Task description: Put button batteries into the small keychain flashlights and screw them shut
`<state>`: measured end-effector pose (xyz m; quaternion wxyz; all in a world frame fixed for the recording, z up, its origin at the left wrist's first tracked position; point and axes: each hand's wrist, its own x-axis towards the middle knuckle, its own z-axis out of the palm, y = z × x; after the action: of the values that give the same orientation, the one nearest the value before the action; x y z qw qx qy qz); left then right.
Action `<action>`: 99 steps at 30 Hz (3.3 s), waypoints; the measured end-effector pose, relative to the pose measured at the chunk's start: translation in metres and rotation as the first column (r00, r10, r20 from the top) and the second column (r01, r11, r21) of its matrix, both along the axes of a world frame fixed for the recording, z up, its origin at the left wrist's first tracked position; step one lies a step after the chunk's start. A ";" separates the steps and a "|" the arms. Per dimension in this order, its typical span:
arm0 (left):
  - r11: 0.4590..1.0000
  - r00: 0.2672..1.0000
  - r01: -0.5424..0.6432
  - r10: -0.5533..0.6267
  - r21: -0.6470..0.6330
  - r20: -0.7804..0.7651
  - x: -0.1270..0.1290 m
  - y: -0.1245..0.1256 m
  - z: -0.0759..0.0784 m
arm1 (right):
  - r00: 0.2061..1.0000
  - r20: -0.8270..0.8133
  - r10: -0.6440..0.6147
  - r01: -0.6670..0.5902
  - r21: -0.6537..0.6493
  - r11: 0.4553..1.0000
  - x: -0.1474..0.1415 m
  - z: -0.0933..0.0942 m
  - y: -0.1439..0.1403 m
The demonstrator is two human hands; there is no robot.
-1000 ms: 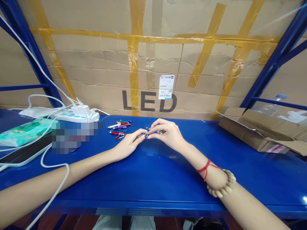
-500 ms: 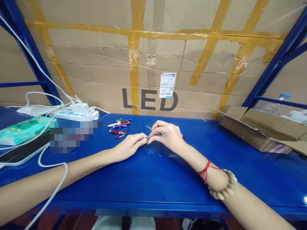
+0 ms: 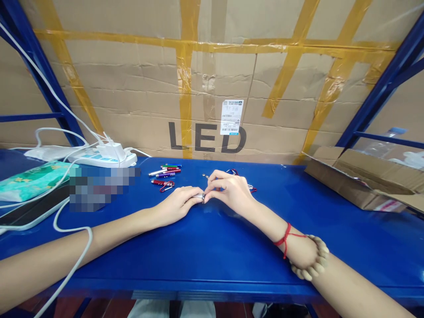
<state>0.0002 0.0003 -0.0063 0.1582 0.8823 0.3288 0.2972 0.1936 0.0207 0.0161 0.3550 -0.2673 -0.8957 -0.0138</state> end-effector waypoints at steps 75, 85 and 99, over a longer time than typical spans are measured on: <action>0.916 0.914 -0.238 0.323 -0.322 0.246 0.004 -0.007 0.012 | 0.753 0.394 -0.527 0.584 -0.030 0.811 0.054 -0.007 0.059; 0.918 0.918 -0.226 0.313 -0.327 0.245 0.004 -0.007 0.012 | 0.715 0.448 -0.536 0.594 0.013 0.804 0.050 -0.004 0.060; 0.947 0.945 -0.141 0.217 -0.290 0.247 0.004 -0.006 0.009 | 0.772 0.119 -0.625 0.632 -0.029 0.775 0.039 0.008 0.045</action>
<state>0.0045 -0.0058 0.0030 0.2923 0.7690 0.4201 0.3831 0.2331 0.0652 0.0240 0.2741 -0.5618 -0.7720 -0.1152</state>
